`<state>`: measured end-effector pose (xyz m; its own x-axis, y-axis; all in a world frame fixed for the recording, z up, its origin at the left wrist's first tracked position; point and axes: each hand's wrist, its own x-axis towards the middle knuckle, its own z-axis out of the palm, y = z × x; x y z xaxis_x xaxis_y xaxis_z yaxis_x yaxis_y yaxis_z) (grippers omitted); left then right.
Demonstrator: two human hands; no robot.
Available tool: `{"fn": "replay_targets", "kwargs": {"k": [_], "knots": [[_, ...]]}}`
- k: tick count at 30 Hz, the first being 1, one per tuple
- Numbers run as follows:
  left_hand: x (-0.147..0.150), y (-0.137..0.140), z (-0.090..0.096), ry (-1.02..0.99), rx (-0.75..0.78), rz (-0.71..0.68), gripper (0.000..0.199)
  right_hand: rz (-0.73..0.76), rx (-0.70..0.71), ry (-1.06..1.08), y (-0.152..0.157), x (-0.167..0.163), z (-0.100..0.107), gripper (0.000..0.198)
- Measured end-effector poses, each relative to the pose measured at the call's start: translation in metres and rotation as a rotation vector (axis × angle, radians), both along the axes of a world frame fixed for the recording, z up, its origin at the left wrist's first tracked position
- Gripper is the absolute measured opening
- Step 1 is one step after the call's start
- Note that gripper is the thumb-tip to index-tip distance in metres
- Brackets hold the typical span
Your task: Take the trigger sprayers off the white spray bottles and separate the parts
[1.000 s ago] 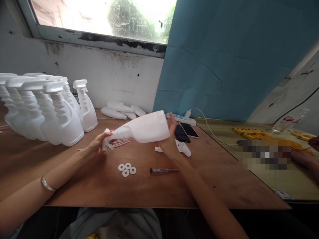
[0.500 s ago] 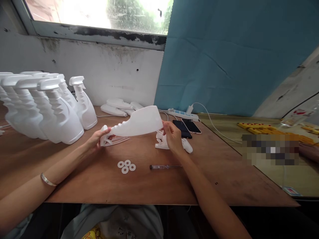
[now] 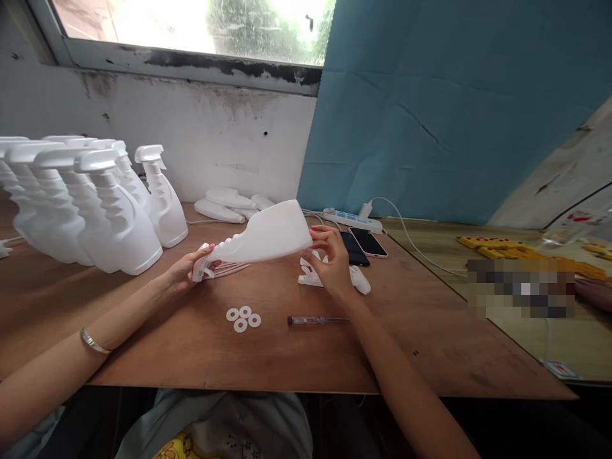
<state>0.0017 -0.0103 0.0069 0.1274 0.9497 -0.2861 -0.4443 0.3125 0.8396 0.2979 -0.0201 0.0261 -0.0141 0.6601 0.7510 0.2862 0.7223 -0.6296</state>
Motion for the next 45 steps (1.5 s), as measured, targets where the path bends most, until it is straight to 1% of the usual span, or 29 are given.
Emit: {"fn": "replay_targets", "kwargs": {"k": [3,7,10,12,14,16,19,21,24,27,31,32,34,36,38,40,42,43,45], "knots": [[0.000,0.000,0.000,0.012,0.003,0.009,0.010,0.012,0.035,0.027,-0.003,-0.001,0.003,0.024],[-0.002,0.002,-0.006,0.071,0.015,-0.026,0.015,0.054,0.027,0.064,-0.007,-0.004,0.003,0.032],[-0.002,0.001,-0.009,0.116,0.053,-0.051,0.021,0.092,-0.047,0.056,-0.009,-0.009,0.001,0.036],[-0.001,0.000,-0.009,0.135,0.082,-0.059,0.024,0.063,-0.105,0.065,-0.010,-0.011,0.001,0.036],[-0.001,-0.001,-0.008,0.144,0.104,-0.059,0.025,0.016,-0.125,0.083,-0.012,-0.012,0.001,0.032],[0.000,-0.002,-0.007,0.145,0.117,-0.053,0.025,-0.002,-0.116,0.107,-0.013,-0.012,0.002,0.026],[0.000,-0.003,-0.003,0.135,0.111,-0.040,0.023,0.022,-0.092,0.201,-0.012,-0.010,0.001,0.017],[0.001,-0.004,0.000,0.125,0.095,-0.033,0.021,0.051,-0.076,0.232,-0.011,-0.009,0.001,0.019],[0.003,-0.008,0.006,0.106,0.081,-0.031,0.020,0.099,-0.053,0.157,-0.010,-0.007,0.002,0.032],[0.003,-0.010,0.009,0.090,0.086,-0.030,0.019,0.141,-0.050,0.059,-0.012,-0.005,0.007,0.038],[0.002,-0.008,0.007,0.080,0.085,-0.032,0.015,0.162,-0.067,-0.043,-0.013,-0.003,0.011,0.055],[0.002,-0.007,0.005,0.081,0.080,-0.031,0.014,0.165,-0.063,-0.051,-0.012,-0.002,0.011,0.056],[0.001,-0.005,0.002,0.091,0.076,-0.028,0.016,0.176,-0.035,-0.037,-0.010,-0.001,0.010,0.051],[0.001,-0.004,0.000,0.109,0.084,-0.031,0.020,0.214,-0.003,0.001,-0.008,0.000,0.009,0.044],[0.000,-0.004,-0.001,0.133,0.106,-0.044,0.026,0.241,0.008,0.039,-0.006,0.000,0.009,0.042],[-0.001,-0.005,-0.001,0.154,0.139,-0.056,0.031,0.191,-0.003,0.062,-0.006,0.000,0.008,0.047],[0.000,-0.007,0.001,0.173,0.181,-0.061,0.034,0.066,-0.006,0.047,-0.006,0.000,0.006,0.053],[0.000,-0.009,0.002,0.183,0.204,-0.059,0.035,-0.006,-0.006,0.013,-0.007,0.000,0.005,0.052],[0.001,-0.011,0.004,0.209,0.247,-0.048,0.037,-0.137,-0.016,-0.098,-0.007,0.002,0.003,0.040]]}}
